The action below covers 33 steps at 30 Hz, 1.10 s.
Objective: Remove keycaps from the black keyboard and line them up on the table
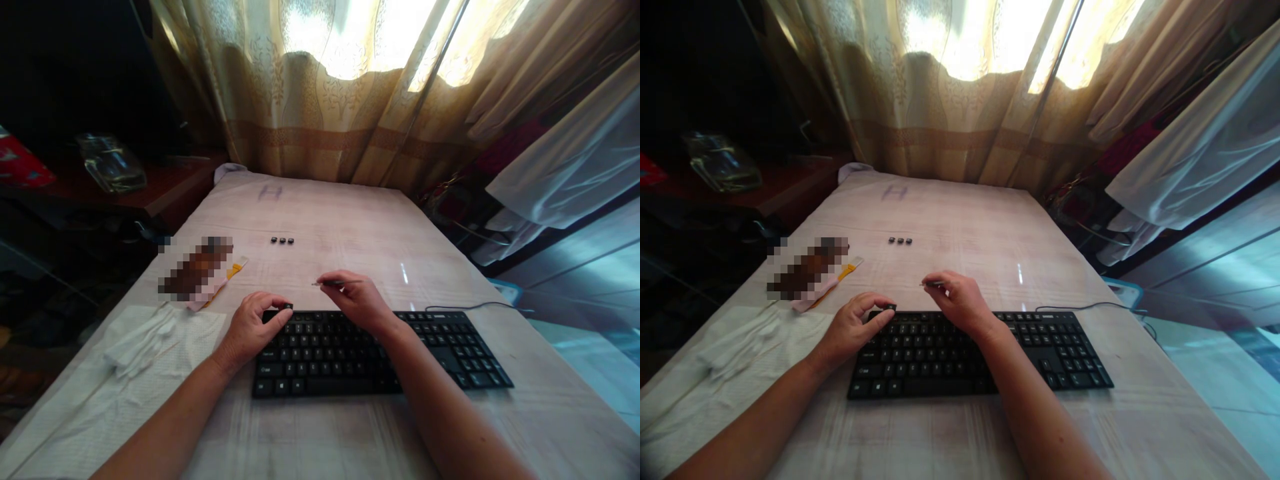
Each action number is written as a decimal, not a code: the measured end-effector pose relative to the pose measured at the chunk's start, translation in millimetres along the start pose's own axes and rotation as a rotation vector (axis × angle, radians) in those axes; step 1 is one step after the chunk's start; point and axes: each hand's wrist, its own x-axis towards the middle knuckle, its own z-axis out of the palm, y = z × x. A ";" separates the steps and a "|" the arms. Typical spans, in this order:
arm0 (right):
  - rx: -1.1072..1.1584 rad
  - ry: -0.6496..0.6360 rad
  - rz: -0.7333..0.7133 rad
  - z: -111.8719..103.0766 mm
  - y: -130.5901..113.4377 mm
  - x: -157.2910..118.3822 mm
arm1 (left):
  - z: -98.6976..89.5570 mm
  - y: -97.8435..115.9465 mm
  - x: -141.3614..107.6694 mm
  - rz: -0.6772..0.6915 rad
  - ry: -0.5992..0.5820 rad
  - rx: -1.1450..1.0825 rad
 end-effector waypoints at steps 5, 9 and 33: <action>-0.438 -0.266 0.037 -22.6 14.6 -0.5 | 0.8 -15.0 0.5 -0.089 0.088 -0.032; -0.640 -0.476 0.069 -28.1 5.6 0.0 | 3.0 -22.3 0.8 -0.111 0.112 -0.054; -0.290 -0.262 -0.161 12.5 -38.9 -7.9 | 2.4 -9.2 -3.2 0.054 0.031 -0.098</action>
